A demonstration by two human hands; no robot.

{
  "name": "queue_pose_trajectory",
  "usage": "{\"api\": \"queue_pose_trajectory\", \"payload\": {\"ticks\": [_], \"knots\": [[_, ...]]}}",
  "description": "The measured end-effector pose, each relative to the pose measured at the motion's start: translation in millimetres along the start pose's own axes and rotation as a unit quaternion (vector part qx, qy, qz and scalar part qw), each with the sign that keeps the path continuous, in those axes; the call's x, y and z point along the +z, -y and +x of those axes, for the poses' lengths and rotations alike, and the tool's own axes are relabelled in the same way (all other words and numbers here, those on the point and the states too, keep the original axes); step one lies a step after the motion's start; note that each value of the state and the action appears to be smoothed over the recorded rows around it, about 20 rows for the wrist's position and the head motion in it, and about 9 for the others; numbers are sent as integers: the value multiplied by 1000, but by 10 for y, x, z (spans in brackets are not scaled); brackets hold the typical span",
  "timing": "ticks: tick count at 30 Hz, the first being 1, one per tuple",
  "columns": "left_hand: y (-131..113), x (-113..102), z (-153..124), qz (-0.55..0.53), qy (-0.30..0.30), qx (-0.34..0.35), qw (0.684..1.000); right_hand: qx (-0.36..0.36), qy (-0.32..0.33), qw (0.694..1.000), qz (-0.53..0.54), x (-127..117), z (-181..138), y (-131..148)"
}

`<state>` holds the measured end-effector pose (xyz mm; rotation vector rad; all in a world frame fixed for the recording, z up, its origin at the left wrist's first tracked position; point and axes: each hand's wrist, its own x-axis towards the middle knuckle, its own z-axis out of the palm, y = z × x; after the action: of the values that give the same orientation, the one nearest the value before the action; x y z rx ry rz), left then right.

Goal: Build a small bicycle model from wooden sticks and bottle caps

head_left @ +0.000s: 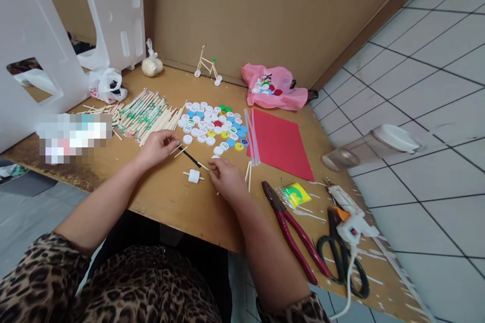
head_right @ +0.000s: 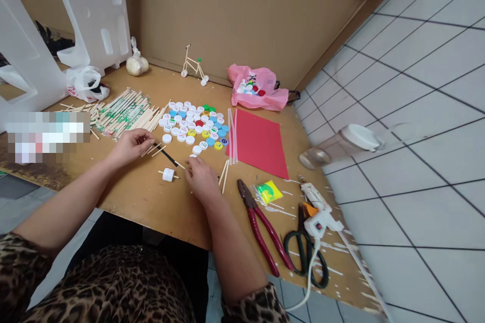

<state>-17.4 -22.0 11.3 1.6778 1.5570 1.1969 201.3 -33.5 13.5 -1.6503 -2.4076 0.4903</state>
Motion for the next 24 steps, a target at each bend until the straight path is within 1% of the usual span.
{"api": "queue_pose_trajectory", "payload": {"ticks": [2,5,10,13,15,17,19,20,22,24], "knots": [[11,-17,-89,-12,-7,11,1000,-1,-2,1000,-17,9,8,2],[28,-34,-174,-22,-13,1,1000,-10,-8,999,-38,21,10,1],[11,-26,-167,-44,-25,-25,998,10,10,997,-82,11,1,22],[-35,-34,-202,-45,-51,-10,998,15,11,993,-114,0,-3,39],[-73,-71,-320,-38,-69,16,997,15,7,992,-127,-4,-8,47],[-90,-147,-552,-11,-78,53,996,16,9,991,-135,-7,-12,53],[-50,-260,-902,23,-79,84,993,17,15,990,-138,-12,-13,58],[0,-328,-1115,34,-67,86,993,18,21,990,-139,-16,-13,62],[156,-478,-1586,49,-36,69,996,22,31,989,-142,-25,-9,73],[351,-637,-2064,65,-6,4,998,29,39,988,-146,-34,-5,89]]}}
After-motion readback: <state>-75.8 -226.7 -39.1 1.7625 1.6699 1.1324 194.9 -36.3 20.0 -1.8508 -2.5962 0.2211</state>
